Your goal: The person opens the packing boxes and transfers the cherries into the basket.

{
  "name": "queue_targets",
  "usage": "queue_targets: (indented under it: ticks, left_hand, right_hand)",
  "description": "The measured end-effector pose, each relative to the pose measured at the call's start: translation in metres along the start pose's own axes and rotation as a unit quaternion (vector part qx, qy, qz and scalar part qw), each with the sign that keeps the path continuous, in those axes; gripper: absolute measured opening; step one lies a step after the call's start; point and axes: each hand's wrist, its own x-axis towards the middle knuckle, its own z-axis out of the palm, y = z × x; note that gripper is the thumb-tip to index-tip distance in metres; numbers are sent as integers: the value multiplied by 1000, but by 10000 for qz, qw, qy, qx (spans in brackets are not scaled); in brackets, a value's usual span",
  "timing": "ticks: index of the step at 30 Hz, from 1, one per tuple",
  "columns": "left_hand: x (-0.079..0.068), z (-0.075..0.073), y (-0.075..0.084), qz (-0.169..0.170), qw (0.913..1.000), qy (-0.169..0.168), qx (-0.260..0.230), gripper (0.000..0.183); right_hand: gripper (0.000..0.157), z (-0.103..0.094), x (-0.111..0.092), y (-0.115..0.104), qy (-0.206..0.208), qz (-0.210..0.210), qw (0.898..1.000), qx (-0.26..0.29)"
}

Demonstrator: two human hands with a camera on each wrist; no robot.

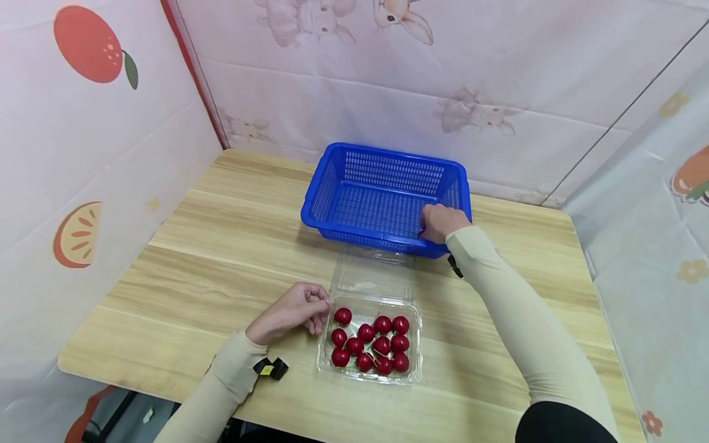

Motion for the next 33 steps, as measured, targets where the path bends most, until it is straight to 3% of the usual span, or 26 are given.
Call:
queue_targets:
  ticks: [19, 25, 33]
  left_hand:
    - [1, -1, -2, -75, 10000, -15, 38, 13]
    - [1, -1, -2, -55, 10000, -36, 26, 15]
    - [2, -1, -1, -47, 10000, -22, 19, 14]
  right_hand:
    - [35, 0, -1, 6, -162, 122, 9997, 114]
    - [35, -3, -15, 7, 314, -23, 9989, 357]
    - [29, -22, -56, -8, 1320, -330, 9870, 850]
